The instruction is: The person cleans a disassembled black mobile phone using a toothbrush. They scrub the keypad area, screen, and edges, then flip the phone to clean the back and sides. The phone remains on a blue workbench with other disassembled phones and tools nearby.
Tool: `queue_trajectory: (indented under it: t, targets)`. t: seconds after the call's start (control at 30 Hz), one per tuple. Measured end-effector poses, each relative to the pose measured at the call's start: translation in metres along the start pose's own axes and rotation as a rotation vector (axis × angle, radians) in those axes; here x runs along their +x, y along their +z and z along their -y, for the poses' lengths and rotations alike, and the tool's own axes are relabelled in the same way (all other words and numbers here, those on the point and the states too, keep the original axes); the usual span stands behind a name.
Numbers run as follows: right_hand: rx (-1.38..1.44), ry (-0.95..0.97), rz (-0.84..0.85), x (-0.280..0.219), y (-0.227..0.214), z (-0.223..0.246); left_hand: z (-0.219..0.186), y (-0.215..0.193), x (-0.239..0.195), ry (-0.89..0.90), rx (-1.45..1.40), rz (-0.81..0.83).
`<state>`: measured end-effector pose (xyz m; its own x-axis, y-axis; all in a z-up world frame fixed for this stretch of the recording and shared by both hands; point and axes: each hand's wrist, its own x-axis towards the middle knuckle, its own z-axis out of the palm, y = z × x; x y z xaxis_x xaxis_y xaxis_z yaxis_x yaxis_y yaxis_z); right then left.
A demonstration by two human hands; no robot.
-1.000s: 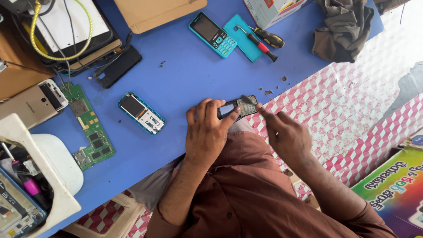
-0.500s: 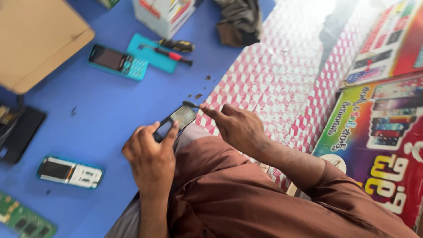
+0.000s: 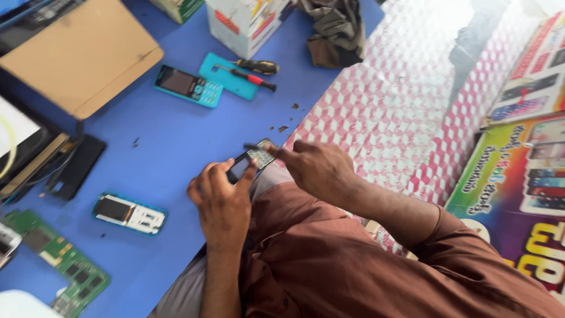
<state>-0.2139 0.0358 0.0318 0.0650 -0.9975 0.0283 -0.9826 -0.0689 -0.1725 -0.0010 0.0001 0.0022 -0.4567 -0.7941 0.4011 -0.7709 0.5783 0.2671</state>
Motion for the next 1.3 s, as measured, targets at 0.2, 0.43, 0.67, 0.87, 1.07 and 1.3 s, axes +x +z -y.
queue_trajectory:
  t: [0.2,0.43,0.67,0.87,1.07,1.3]
  targets:
    - [0.103,0.095,-0.001,-0.01,-0.008,-0.025,0.008,0.009,-0.01,0.017,-0.12,-0.078]
    - [0.152,-0.172,-0.128,-0.005,0.008,-0.033,0.008,0.009,-0.01,0.03,-0.019,-0.075]
    - [0.253,-0.117,0.025,0.002,-0.02,-0.031,0.006,0.007,-0.009,-0.001,-0.03,-0.071]
    - [0.175,-0.138,-0.089,0.001,-0.026,-0.037,0.006,0.005,-0.006,0.009,-0.053,-0.056]
    - [0.241,-0.142,-0.027,-0.004,-0.018,-0.049,0.005,0.004,-0.004,-0.01,-0.051,-0.057]
    - [0.349,-0.104,-0.047,-0.02,0.0,-0.055,0.005,0.004,-0.004,0.009,-0.031,-0.059]
